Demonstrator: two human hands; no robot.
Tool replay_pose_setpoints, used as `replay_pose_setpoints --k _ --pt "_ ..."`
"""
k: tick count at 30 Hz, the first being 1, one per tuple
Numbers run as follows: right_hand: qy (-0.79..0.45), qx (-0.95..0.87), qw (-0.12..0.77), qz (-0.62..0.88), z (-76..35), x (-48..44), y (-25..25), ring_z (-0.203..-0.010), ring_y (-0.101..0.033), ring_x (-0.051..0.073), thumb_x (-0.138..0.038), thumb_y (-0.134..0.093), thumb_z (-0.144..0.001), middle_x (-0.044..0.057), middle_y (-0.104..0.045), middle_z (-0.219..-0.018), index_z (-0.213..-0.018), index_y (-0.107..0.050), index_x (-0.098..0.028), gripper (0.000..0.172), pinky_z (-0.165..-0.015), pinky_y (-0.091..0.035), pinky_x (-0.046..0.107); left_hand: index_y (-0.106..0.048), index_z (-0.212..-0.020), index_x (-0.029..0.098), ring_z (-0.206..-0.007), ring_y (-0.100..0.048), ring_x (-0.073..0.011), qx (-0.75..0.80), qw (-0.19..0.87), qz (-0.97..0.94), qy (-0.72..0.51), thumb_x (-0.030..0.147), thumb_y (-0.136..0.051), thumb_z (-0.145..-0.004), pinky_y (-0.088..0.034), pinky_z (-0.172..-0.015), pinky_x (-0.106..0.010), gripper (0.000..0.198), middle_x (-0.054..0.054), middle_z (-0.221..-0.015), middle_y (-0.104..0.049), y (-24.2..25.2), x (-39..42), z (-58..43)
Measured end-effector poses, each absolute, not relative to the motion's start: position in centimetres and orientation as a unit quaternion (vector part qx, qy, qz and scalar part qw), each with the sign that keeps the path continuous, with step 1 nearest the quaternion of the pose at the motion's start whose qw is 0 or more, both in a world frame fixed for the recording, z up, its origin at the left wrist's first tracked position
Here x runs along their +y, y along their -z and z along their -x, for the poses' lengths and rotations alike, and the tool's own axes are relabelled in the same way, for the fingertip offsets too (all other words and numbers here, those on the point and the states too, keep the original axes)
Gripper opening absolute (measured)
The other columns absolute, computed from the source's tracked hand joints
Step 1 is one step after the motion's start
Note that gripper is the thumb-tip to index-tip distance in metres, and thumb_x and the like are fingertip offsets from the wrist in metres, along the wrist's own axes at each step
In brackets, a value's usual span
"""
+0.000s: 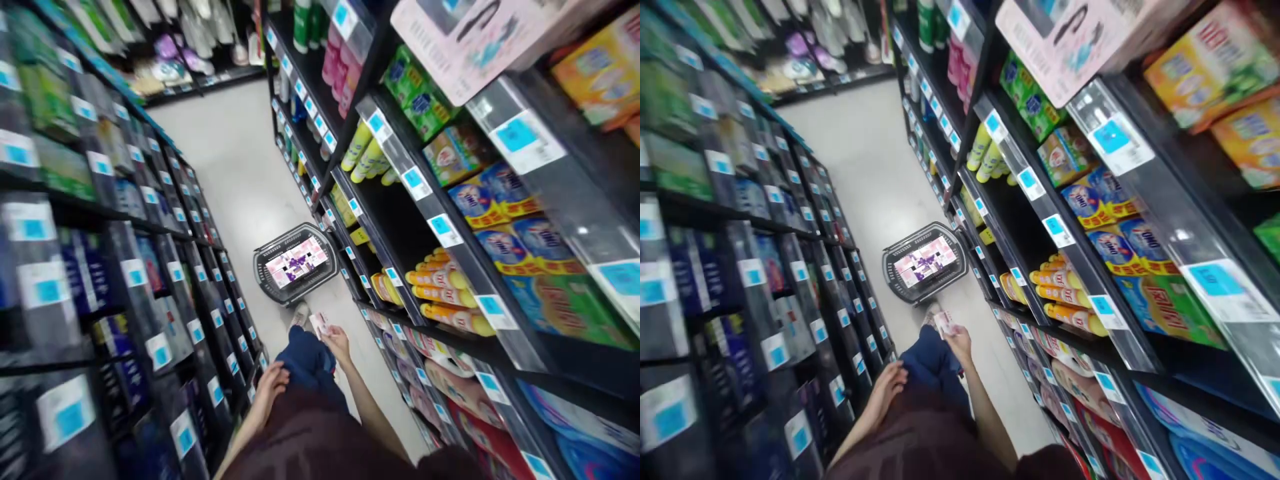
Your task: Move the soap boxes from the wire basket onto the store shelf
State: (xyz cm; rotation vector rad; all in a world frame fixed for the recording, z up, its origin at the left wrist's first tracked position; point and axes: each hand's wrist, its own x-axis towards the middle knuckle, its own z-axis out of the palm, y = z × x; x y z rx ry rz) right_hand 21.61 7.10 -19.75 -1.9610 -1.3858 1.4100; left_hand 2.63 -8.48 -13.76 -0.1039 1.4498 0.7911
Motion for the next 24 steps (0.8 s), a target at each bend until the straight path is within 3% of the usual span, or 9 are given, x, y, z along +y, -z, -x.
replay_pose_setpoints --k 1,3,6,9,14,19,24 --pt "-0.510 -0.469 0.193 0.694 -22.4 4.7 18.2 -0.059 -0.072 0.031 -0.060 -0.068 -0.065 -0.001 -0.066 -0.064 -0.074 -0.055 -0.030 0.034 -0.056 -0.062 0.046 -0.069 -0.098 0.025 -0.086 -0.071 -0.0297 0.658 0.676 -0.058 -0.326 0.067 -0.065 -0.074 -0.056 -0.077 -0.042 0.049 -0.009 -0.090 -0.074 12.9 -7.1 -2.2" --pt "-0.536 -0.413 0.233 0.698 -24.0 0.8 15.8 -0.065 -0.076 0.034 -0.061 -0.067 -0.067 -0.002 -0.069 -0.070 -0.079 -0.059 -0.034 0.030 -0.064 -0.065 0.051 -0.071 -0.092 0.021 -0.075 -0.067 -0.0246 0.658 0.671 -0.121 -0.320 0.050 -0.074 -0.072 -0.055 -0.076 -0.039 0.035 -0.007 -0.078 -0.072 11.5 -5.1 -0.7" --pt "-0.548 -0.372 0.265 0.701 -25.8 -2.0 13.7 -0.076 -0.078 0.036 -0.058 -0.067 -0.069 0.001 -0.071 -0.084 -0.087 -0.063 -0.035 0.030 -0.077 -0.065 0.057 -0.073 -0.089 0.022 -0.078 -0.064 -0.0211 0.666 0.647 -0.181 -0.325 0.029 -0.077 -0.069 -0.052 -0.087 -0.035 0.022 -0.002 -0.074 -0.072 10.3 -3.5 2.2" --pt "-0.545 -0.313 0.315 0.711 -26.0 -1.4 12.3 -0.076 -0.078 0.036 -0.052 -0.076 -0.061 0.008 -0.071 -0.095 -0.094 -0.064 -0.028 0.043 -0.084 -0.063 0.061 -0.071 -0.092 0.021 -0.078 -0.064 -0.0205 0.670 0.627 -0.224 -0.327 0.022 -0.074 -0.071 -0.051 -0.086 -0.034 0.021 -0.002 -0.075 -0.072 9.3 -2.6 4.4" --pt "-0.523 -0.292 0.415 0.685 -23.0 2.1 8.7 -0.096 -0.075 0.036 -0.046 -0.083 -0.058 0.014 -0.071 -0.110 -0.104 -0.063 -0.024 0.055 -0.097 -0.059 0.056 -0.068 -0.093 0.015 -0.071 -0.065 -0.0179 0.643 0.625 -0.284 -0.341 0.028 -0.068 -0.082 -0.049 -0.073 -0.030 0.017 -0.006 -0.078 -0.074 6.5 0.1 5.2" --pt "-0.492 -0.355 0.508 0.611 -20.0 3.8 3.1 -0.103 -0.072 0.033 -0.040 -0.083 -0.062 0.010 -0.073 -0.111 -0.108 -0.063 -0.028 0.052 -0.094 -0.059 0.052 -0.058 -0.118 0.011 -0.088 -0.068 -0.0170 0.567 0.624 -0.331 -0.425 0.045 -0.041 -0.098 -0.047 -0.076 -0.030 0.043 -0.013 -0.107 -0.073 1.2 4.4 3.0" --pt "-0.397 -0.464 0.561 0.560 -19.4 3.5 -3.2 -0.100 -0.069 0.027 -0.039 -0.085 -0.068 0.011 -0.064 -0.118 -0.120 -0.064 -0.025 0.058 -0.085 -0.063 0.045 -0.058 -0.121 0.017 -0.080 -0.065 -0.0141 0.480 0.645 -0.357 -0.476 0.051 -0.056 -0.093 -0.048 -0.066 -0.023 0.044 -0.009 -0.111 -0.070 -4.5 7.3 0.6"
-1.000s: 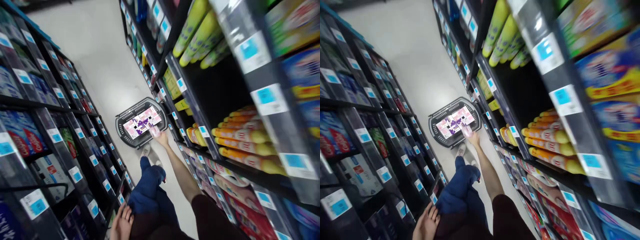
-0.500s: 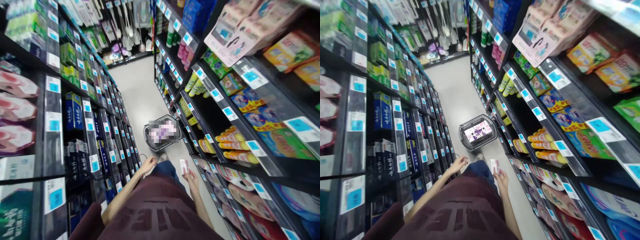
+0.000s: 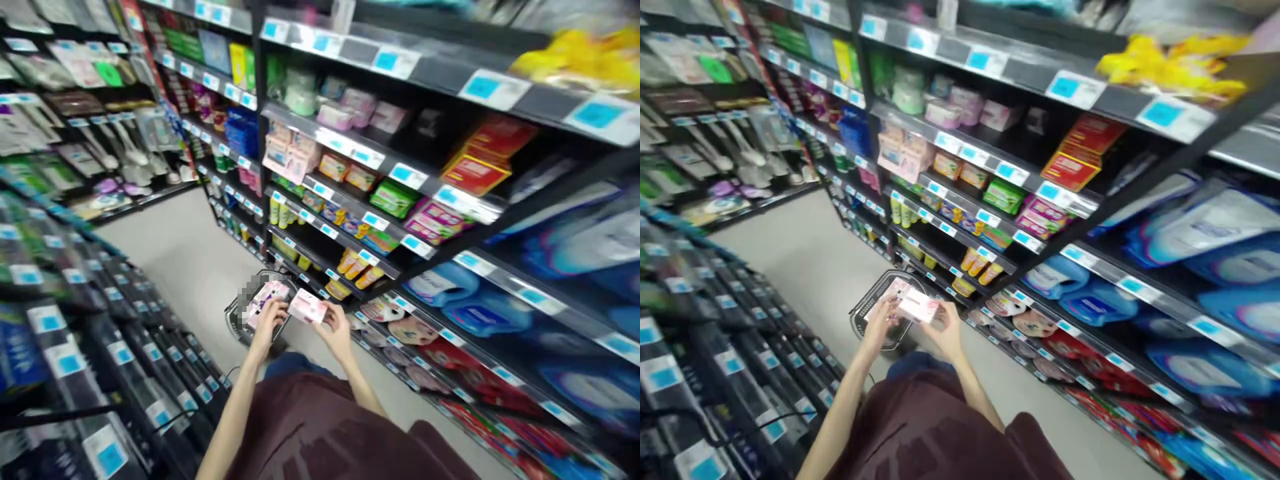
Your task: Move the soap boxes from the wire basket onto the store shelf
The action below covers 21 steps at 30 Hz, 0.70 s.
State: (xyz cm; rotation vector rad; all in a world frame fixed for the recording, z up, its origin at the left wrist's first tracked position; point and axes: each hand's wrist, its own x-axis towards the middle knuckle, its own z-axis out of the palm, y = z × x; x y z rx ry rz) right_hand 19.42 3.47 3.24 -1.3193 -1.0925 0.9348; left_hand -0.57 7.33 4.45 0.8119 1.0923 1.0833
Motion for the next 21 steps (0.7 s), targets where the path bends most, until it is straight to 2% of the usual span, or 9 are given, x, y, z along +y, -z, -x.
replay_pose_setpoints --k 5,10,14,18,21 --pt "-0.325 -0.533 0.592 0.510 -19.4 2.4 -6.7 -0.110 -0.064 0.024 -0.035 -0.087 -0.070 0.009 -0.058 -0.121 -0.131 -0.062 -0.029 0.067 -0.089 -0.062 0.039 -0.066 -0.112 0.022 -0.088 -0.065 -0.0186 0.466 0.580 -0.461 -0.484 0.049 -0.073 -0.084 -0.053 -0.070 -0.025 0.040 -0.008 -0.115 -0.069 -8.5 6.9 -0.9" --pt "-0.319 -0.509 0.635 0.485 -20.4 1.7 -7.0 -0.110 -0.066 0.024 -0.043 -0.089 -0.067 0.010 -0.062 -0.127 -0.137 -0.055 -0.028 0.080 -0.096 -0.059 0.042 -0.064 -0.116 0.023 -0.096 -0.066 -0.0187 0.457 0.560 -0.458 -0.518 0.045 -0.073 -0.085 -0.053 -0.074 -0.024 0.040 -0.006 -0.114 -0.068 -9.9 5.4 -2.8" --pt "-0.327 -0.504 0.655 0.457 -21.5 0.2 -7.1 -0.121 -0.062 0.028 -0.051 -0.084 -0.073 0.011 -0.059 -0.136 -0.137 -0.054 -0.028 0.074 -0.100 -0.056 0.044 -0.063 -0.124 0.026 -0.111 -0.062 -0.0199 0.443 0.569 -0.426 -0.546 0.038 -0.073 -0.084 -0.051 -0.075 -0.021 0.043 -0.005 -0.129 -0.062 -10.0 3.5 -4.9" --pt "-0.329 -0.521 0.649 0.447 -22.2 -1.7 -7.2 -0.129 -0.057 0.032 -0.057 -0.070 -0.083 0.013 -0.053 -0.144 -0.143 -0.052 -0.029 0.068 -0.101 -0.055 0.047 -0.059 -0.135 0.028 -0.123 -0.059 -0.0264 0.420 0.592 -0.425 -0.541 0.036 -0.069 -0.084 -0.053 -0.072 -0.023 0.053 -0.006 -0.144 -0.057 -10.0 1.6 -6.4" --pt "-0.340 -0.512 0.656 0.438 -22.4 -2.8 -7.2 -0.136 -0.052 0.034 -0.060 -0.060 -0.089 0.012 -0.050 -0.148 -0.145 -0.049 -0.031 0.064 -0.107 -0.051 0.051 -0.056 -0.141 0.027 -0.129 -0.057 -0.0307 0.403 0.607 -0.443 -0.523 0.038 -0.069 -0.084 -0.055 -0.087 -0.030 0.059 -0.007 -0.150 -0.054 -10.5 0.5 -6.8"
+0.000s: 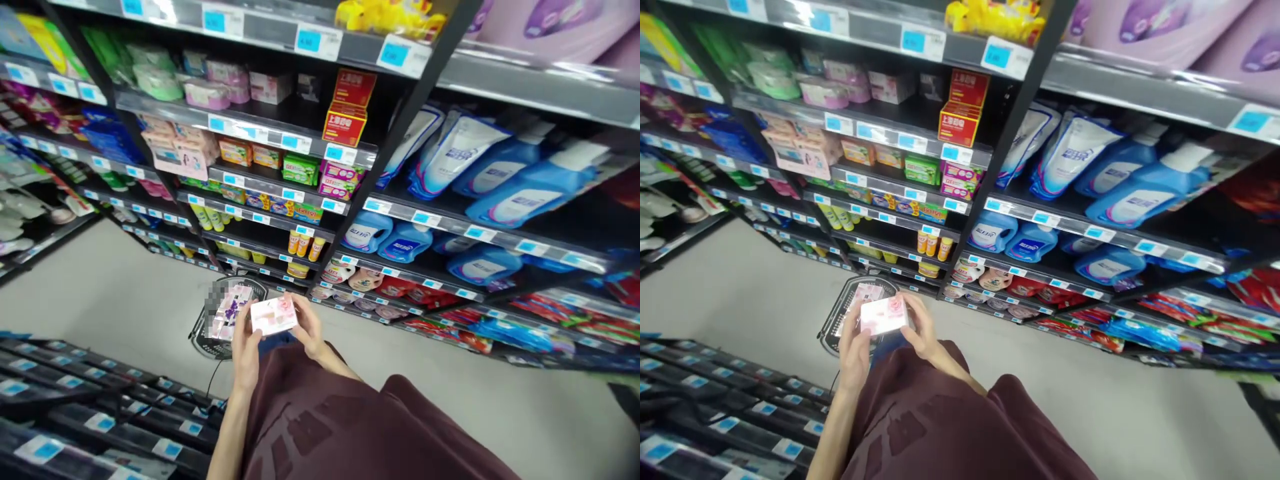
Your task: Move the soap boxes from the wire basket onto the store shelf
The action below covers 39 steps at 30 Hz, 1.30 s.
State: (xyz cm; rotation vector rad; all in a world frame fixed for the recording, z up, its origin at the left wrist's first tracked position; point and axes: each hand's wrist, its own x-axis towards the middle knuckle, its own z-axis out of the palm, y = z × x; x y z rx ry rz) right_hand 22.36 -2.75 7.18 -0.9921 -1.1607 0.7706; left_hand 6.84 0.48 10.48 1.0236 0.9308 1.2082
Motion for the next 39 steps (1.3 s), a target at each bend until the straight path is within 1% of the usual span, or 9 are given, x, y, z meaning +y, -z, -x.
replay_pose_setpoints --k 2,4,7,11,17,23,30,35,39 --pt "-0.338 -0.503 0.662 0.440 -22.3 -3.2 -7.2 -0.139 -0.050 0.035 -0.063 -0.056 -0.089 0.011 -0.050 -0.150 -0.146 -0.048 -0.030 0.067 -0.112 -0.047 0.054 -0.056 -0.141 0.026 -0.133 -0.055 -0.0317 0.382 0.617 -0.452 -0.518 0.039 -0.072 -0.084 -0.053 -0.099 -0.035 0.061 -0.008 -0.152 -0.053 -11.2 0.0 -6.8" --pt "-0.328 -0.495 0.666 0.452 -22.1 -3.4 -7.4 -0.139 -0.050 0.037 -0.067 -0.053 -0.088 0.012 -0.050 -0.150 -0.147 -0.048 -0.028 0.071 -0.114 -0.044 0.056 -0.056 -0.142 0.026 -0.135 -0.053 -0.0321 0.358 0.626 -0.461 -0.517 0.039 -0.073 -0.084 -0.050 -0.105 -0.038 0.062 -0.009 -0.153 -0.051 -12.0 -0.3 -6.5" --pt "-0.291 -0.497 0.688 0.441 -21.7 -3.5 -7.4 -0.138 -0.050 0.038 -0.063 -0.053 -0.088 0.013 -0.053 -0.148 -0.146 -0.051 -0.024 0.070 -0.114 -0.042 0.058 -0.052 -0.145 0.025 -0.135 -0.052 -0.0333 0.324 0.631 -0.487 -0.510 0.039 -0.072 -0.087 -0.051 -0.105 -0.042 0.063 -0.011 -0.154 -0.050 -12.8 -0.3 -5.6" --pt "-0.253 -0.509 0.704 0.425 -21.4 -3.9 -7.2 -0.139 -0.048 0.036 -0.055 -0.054 -0.090 0.012 -0.054 -0.149 -0.147 -0.052 -0.025 0.064 -0.114 -0.042 0.058 -0.051 -0.146 0.026 -0.131 -0.056 -0.0326 0.289 0.627 -0.541 -0.480 0.035 -0.069 -0.090 -0.051 -0.105 -0.043 0.060 -0.014 -0.155 -0.048 -12.6 0.0 -4.7" --pt "-0.270 -0.483 0.715 0.427 -21.3 -4.8 -6.4 -0.140 -0.048 0.036 -0.052 -0.053 -0.091 0.012 -0.051 -0.152 -0.147 -0.051 -0.025 0.063 -0.111 -0.044 0.057 -0.047 -0.149 0.028 -0.122 -0.060 -0.0288 0.292 0.638 -0.560 -0.440 0.032 -0.066 -0.093 -0.051 -0.105 -0.045 0.059 -0.013 -0.157 -0.044 -11.6 -0.1 -4.4" --pt "-0.252 -0.436 0.736 0.452 -21.0 -5.1 -6.5 -0.126 -0.060 0.035 -0.056 -0.052 -0.090 0.016 -0.060 -0.139 -0.141 -0.050 -0.023 0.061 -0.103 -0.050 0.054 -0.050 -0.142 0.027 -0.115 -0.065 -0.0272 0.294 0.638 -0.575 -0.418 0.032 -0.074 -0.087 -0.056 -0.096 -0.042 0.061 -0.015 -0.153 -0.047 -11.0 -0.4 -4.6" --pt "-0.189 -0.394 0.784 0.441 -21.3 -4.9 -6.3 -0.101 -0.066 0.029 -0.063 -0.047 -0.091 0.014 -0.062 -0.120 -0.128 -0.054 -0.021 0.057 -0.085 -0.053 0.046 -0.055 -0.134 0.025 -0.119 -0.061 -0.0288 0.294 0.596 -0.665 -0.340 0.032 -0.084 -0.075 -0.054 -0.098 -0.041 0.066 -0.012 -0.136 -0.055 -11.4 -1.0 -5.4" --pt "-0.208 -0.371 0.780 0.458 -21.8 -5.5 -5.7 -0.098 -0.063 0.027 -0.064 -0.047 -0.091 0.012 -0.061 -0.116 -0.126 -0.054 -0.023 0.054 -0.083 -0.052 0.044 -0.053 -0.139 0.030 -0.120 -0.059 -0.0260 0.311 0.535 -0.744 -0.252 0.028 -0.085 -0.073 -0.049 -0.106 -0.042 0.074 -0.007 -0.137 -0.057 -12.1 -1.7 -6.3" --pt "-0.195 -0.390 0.759 0.483 -22.1 -5.8 -5.3 -0.101 -0.064 0.027 -0.064 -0.051 -0.090 0.010 -0.062 -0.116 -0.127 -0.052 -0.025 0.054 -0.086 -0.052 0.045 -0.047 -0.145 0.031 -0.120 -0.059 -0.0235 0.310 0.512 -0.766 -0.235 0.020 -0.073 -0.078 -0.048 -0.108 -0.039 0.072 -0.006 -0.140 -0.056 -12.3 -2.2 -6.6"
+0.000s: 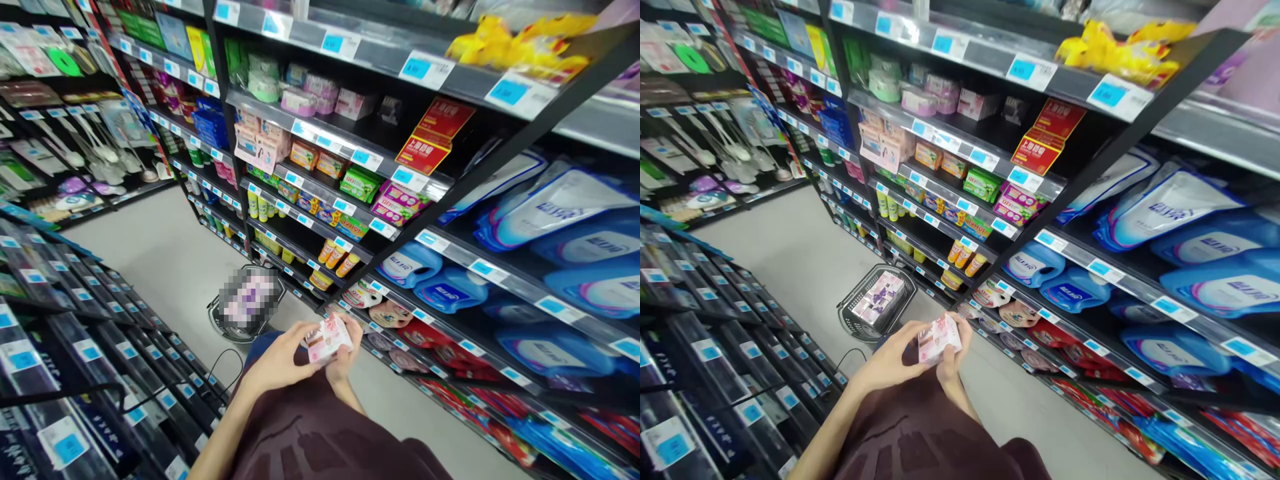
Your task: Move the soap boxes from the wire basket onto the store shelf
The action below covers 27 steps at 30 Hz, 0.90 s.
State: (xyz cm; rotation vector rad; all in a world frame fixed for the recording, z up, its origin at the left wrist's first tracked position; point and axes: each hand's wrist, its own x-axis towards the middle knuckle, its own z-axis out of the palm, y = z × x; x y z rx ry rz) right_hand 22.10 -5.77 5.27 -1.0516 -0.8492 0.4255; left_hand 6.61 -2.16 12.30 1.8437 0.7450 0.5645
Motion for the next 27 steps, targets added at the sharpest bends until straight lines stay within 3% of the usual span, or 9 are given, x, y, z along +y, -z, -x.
replay_pose_setpoints --k 11,19,24,27 --pt "-0.198 -0.444 0.701 0.522 -21.4 -6.7 -3.7 -0.113 -0.064 0.030 -0.049 -0.078 -0.078 0.012 -0.061 -0.124 -0.133 -0.049 -0.024 0.067 -0.094 -0.055 0.047 -0.050 -0.143 0.031 -0.130 -0.056 -0.0252 0.364 0.440 -0.778 -0.261 0.017 -0.067 -0.075 -0.045 -0.115 -0.041 0.072 -0.007 -0.143 -0.056 -10.3 -2.3 -6.3" --pt "-0.249 -0.501 0.657 0.505 -20.6 -6.4 -5.3 -0.124 -0.063 0.037 -0.043 -0.074 -0.083 0.015 -0.061 -0.139 -0.140 -0.055 -0.029 0.061 -0.095 -0.060 0.053 -0.055 -0.140 0.032 -0.121 -0.062 -0.0295 0.404 0.251 -0.782 -0.402 0.005 -0.064 -0.066 -0.059 -0.099 -0.044 0.080 -0.007 -0.132 -0.065 -9.6 -1.3 -4.6" --pt "-0.315 -0.511 0.646 0.471 -20.2 -5.7 -6.7 -0.098 -0.074 0.033 -0.041 -0.067 -0.089 0.014 -0.068 -0.132 -0.147 -0.051 -0.031 0.061 -0.077 -0.066 0.049 -0.054 -0.143 0.032 -0.118 -0.062 -0.0291 0.386 0.078 -0.799 -0.455 0.006 -0.061 -0.078 -0.059 -0.097 -0.044 0.070 -0.006 -0.126 -0.069 -10.3 -0.3 -2.8" --pt "-0.324 -0.528 0.636 0.460 -20.0 -5.5 -6.5 -0.100 -0.075 0.033 -0.037 -0.072 -0.086 0.013 -0.066 -0.138 -0.146 -0.053 -0.032 0.063 -0.076 -0.067 0.046 -0.051 -0.146 0.032 -0.119 -0.061 -0.0279 0.380 0.027 -0.800 -0.463 0.007 -0.058 -0.086 -0.057 -0.100 -0.044 0.065 -0.006 -0.125 -0.069 -10.7 -0.2 -2.2"
